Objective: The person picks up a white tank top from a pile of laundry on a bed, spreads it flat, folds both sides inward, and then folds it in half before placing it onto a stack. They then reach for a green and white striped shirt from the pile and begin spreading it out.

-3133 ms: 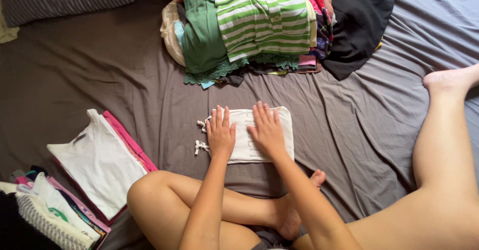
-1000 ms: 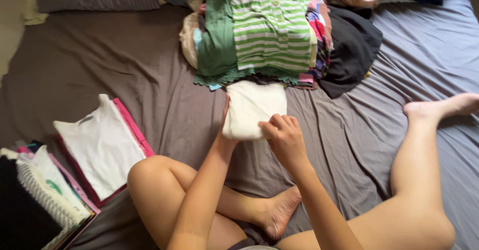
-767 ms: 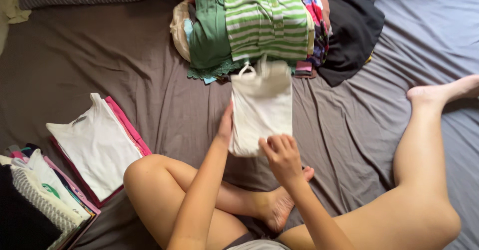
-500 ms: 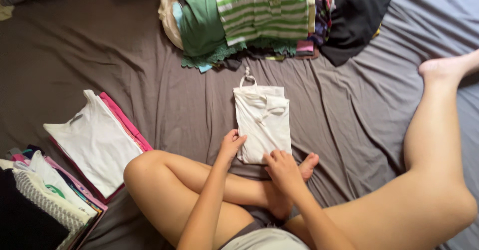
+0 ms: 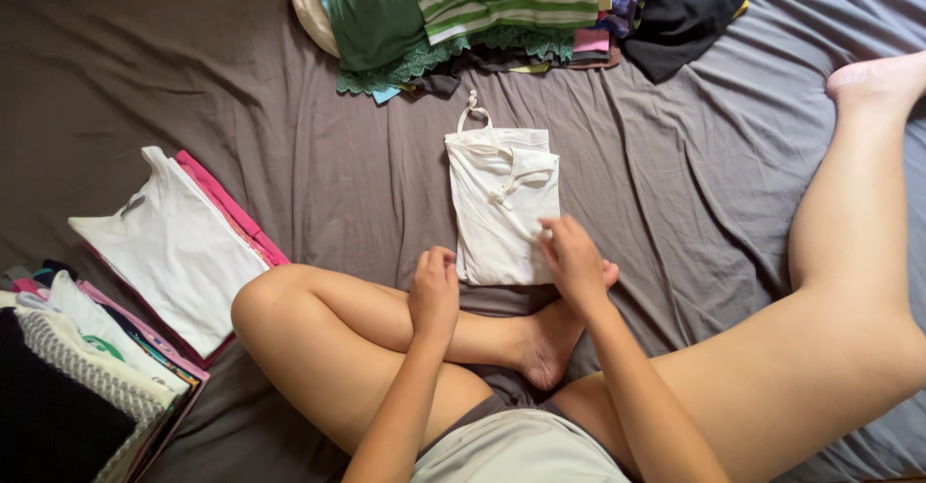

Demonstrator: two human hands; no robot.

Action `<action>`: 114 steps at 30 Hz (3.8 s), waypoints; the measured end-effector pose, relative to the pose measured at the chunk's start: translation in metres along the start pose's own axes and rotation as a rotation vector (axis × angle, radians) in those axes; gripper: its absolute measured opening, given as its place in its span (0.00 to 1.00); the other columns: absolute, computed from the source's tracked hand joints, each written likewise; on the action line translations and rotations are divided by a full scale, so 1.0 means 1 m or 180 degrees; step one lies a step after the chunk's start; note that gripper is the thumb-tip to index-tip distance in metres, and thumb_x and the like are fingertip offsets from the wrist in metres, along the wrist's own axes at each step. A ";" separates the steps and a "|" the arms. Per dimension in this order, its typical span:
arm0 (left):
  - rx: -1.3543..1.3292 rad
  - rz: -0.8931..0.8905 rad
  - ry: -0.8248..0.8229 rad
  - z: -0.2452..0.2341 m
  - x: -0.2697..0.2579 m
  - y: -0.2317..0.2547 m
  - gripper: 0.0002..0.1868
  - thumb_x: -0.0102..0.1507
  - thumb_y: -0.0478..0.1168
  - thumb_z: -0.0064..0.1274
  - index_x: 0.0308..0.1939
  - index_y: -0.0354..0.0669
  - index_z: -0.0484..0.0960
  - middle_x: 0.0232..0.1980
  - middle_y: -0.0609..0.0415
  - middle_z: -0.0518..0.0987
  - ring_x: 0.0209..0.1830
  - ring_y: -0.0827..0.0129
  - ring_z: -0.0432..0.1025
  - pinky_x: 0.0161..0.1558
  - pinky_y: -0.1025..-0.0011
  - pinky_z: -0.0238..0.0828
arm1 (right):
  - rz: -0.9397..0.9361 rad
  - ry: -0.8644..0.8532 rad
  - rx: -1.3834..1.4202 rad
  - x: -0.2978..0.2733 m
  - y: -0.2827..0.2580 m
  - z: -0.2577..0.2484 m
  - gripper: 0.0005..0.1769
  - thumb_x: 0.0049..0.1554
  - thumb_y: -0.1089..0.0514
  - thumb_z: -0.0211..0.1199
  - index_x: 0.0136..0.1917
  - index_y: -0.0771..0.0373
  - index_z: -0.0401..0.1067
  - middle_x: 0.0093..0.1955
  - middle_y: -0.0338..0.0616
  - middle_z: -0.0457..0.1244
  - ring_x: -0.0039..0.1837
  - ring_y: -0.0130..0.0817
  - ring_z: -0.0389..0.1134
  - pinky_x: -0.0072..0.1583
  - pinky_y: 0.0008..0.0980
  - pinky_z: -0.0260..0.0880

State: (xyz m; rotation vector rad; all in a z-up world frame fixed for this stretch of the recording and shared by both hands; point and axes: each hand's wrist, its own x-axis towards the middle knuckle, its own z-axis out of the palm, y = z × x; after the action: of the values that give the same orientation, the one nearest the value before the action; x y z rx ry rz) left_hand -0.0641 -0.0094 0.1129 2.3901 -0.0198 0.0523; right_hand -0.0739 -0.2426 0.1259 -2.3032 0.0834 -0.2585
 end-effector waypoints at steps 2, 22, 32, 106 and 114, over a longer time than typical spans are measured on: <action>0.0090 -0.0239 -0.0297 -0.008 -0.001 0.008 0.05 0.64 0.36 0.54 0.43 0.44 0.78 0.45 0.51 0.78 0.42 0.53 0.76 0.40 0.58 0.73 | -0.0037 0.0041 0.0006 0.017 0.000 0.001 0.19 0.55 0.64 0.63 0.61 0.61 0.72 0.52 0.49 0.66 0.49 0.47 0.69 0.52 0.43 0.67; 0.0644 -0.0416 -0.0934 -0.004 0.005 0.012 0.13 0.67 0.49 0.49 0.38 0.44 0.77 0.42 0.51 0.79 0.43 0.52 0.76 0.41 0.54 0.72 | -0.0140 0.0716 0.0236 0.182 0.064 0.029 0.06 0.58 0.61 0.64 0.49 0.64 0.74 0.44 0.51 0.70 0.44 0.44 0.73 0.47 0.38 0.71; 0.0558 -0.0407 -0.0878 -0.004 0.006 0.007 0.10 0.69 0.46 0.47 0.41 0.45 0.78 0.45 0.48 0.79 0.43 0.47 0.75 0.42 0.52 0.70 | 0.0850 0.0438 0.0078 0.023 0.016 -0.010 0.08 0.61 0.57 0.64 0.48 0.65 0.73 0.44 0.50 0.67 0.42 0.44 0.69 0.45 0.40 0.67; 0.1105 -0.0151 -0.0472 0.012 0.006 -0.014 0.13 0.66 0.48 0.53 0.39 0.42 0.76 0.45 0.46 0.76 0.43 0.46 0.75 0.45 0.50 0.71 | 0.0518 -0.0548 -0.1389 -0.030 0.028 -0.008 0.12 0.57 0.51 0.61 0.37 0.59 0.76 0.39 0.42 0.70 0.47 0.43 0.70 0.53 0.45 0.59; 0.0894 -0.0199 -0.0612 0.004 0.008 0.004 0.17 0.66 0.53 0.55 0.37 0.42 0.77 0.43 0.46 0.75 0.43 0.48 0.74 0.46 0.51 0.68 | 0.0892 -0.0111 -0.0671 0.018 0.050 0.003 0.20 0.57 0.43 0.65 0.40 0.62 0.74 0.40 0.49 0.69 0.45 0.51 0.69 0.51 0.46 0.62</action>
State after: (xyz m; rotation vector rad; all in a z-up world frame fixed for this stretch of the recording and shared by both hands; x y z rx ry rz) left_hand -0.0564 -0.0155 0.1133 2.6663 -0.0299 -0.2178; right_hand -0.0544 -0.2769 0.0908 -2.4668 0.4301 -0.0675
